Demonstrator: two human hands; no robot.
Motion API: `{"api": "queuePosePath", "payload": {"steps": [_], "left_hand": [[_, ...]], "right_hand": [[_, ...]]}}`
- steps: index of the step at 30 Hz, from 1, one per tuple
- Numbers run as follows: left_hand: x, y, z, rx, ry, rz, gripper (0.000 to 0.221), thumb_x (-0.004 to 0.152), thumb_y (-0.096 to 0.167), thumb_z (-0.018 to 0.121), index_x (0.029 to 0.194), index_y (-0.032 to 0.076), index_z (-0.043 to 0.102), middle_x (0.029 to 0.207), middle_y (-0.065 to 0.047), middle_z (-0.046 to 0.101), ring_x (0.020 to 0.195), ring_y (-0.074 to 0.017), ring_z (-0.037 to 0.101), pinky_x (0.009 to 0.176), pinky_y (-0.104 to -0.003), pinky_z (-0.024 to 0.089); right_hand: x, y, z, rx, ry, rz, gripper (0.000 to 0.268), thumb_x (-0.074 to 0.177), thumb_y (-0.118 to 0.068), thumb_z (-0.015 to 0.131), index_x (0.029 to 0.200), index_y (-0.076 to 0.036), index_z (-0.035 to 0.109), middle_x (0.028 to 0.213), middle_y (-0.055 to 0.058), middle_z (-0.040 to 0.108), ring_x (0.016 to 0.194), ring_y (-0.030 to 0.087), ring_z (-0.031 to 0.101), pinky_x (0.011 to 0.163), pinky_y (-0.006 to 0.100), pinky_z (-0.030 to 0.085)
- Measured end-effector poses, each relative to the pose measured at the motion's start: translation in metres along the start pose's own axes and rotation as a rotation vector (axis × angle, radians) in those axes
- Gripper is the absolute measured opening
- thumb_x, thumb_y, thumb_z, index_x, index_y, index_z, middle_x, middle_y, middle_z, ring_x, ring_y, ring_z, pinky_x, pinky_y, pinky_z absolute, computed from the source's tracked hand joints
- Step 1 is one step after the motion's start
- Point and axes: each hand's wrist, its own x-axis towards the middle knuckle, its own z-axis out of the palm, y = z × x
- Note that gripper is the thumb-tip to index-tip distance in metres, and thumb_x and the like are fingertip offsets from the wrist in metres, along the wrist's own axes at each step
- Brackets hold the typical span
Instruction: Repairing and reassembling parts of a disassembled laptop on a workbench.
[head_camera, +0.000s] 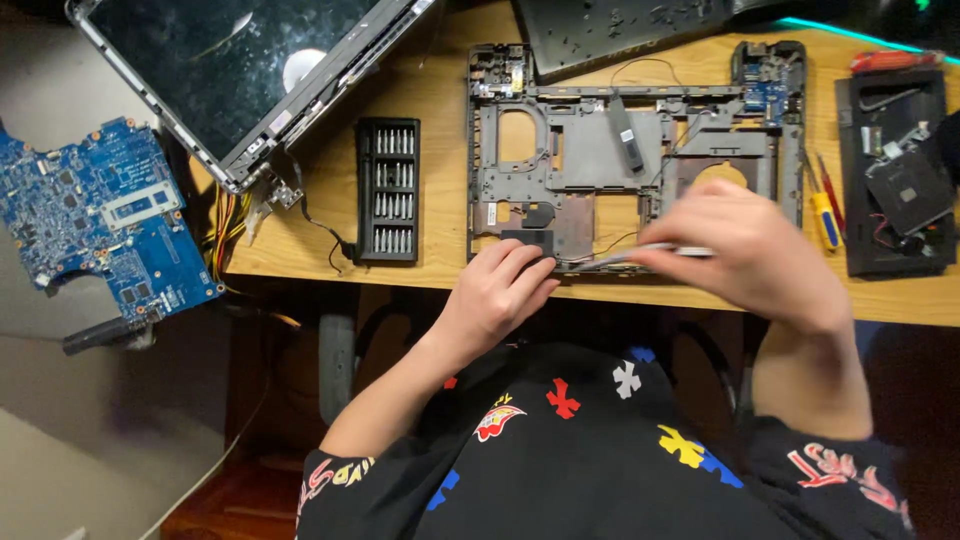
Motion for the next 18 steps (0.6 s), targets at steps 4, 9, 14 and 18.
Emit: {"api": "queuePosePath", "payload": {"steps": [4,9,14,18], "left_hand": [[0.020,-0.014,-0.003,-0.009,-0.039,0.025,0.028,0.089,0.012,0.081,0.112,0.002,0.069,0.109,-0.011,0.066,0.101,-0.0301,0.064,0.088,-0.041,0.055],[0.074,-0.066,0.012,0.085,-0.001,0.128,0.013,0.097,0.013,0.076,0.104,0.005,0.068,0.102,-0.009,0.065,0.095,-0.0288,0.062,0.086,-0.042,0.050],[0.129,-0.127,0.040,0.192,-0.016,0.061,0.012,0.095,0.014,0.073,0.100,0.005,0.069,0.100,-0.011,0.063,0.099,-0.0302,0.060,0.088,-0.042,0.052],[0.152,-0.164,0.064,0.129,0.039,-0.047,0.011,0.093,0.010,0.071,0.101,0.002,0.069,0.102,-0.017,0.064,0.096,-0.0373,0.063,0.086,-0.045,0.054]], "right_hand": [[-0.058,0.032,0.025,0.392,0.179,0.326,0.019,0.087,0.000,0.077,0.105,0.002,0.071,0.096,0.009,0.072,0.085,0.018,0.069,0.074,0.031,0.054],[-0.094,0.074,0.063,1.101,0.676,0.262,0.017,0.100,0.004,0.076,0.114,0.004,0.066,0.104,0.018,0.068,0.092,0.021,0.069,0.086,0.032,0.060],[-0.121,0.108,0.089,1.201,0.760,0.240,0.019,0.109,-0.009,0.069,0.108,0.010,0.067,0.100,0.021,0.071,0.084,0.024,0.071,0.081,0.035,0.060],[-0.115,0.107,0.087,1.181,0.809,0.330,0.013,0.111,-0.001,0.070,0.114,0.010,0.063,0.100,0.018,0.068,0.087,0.028,0.071,0.084,0.037,0.059]]}}
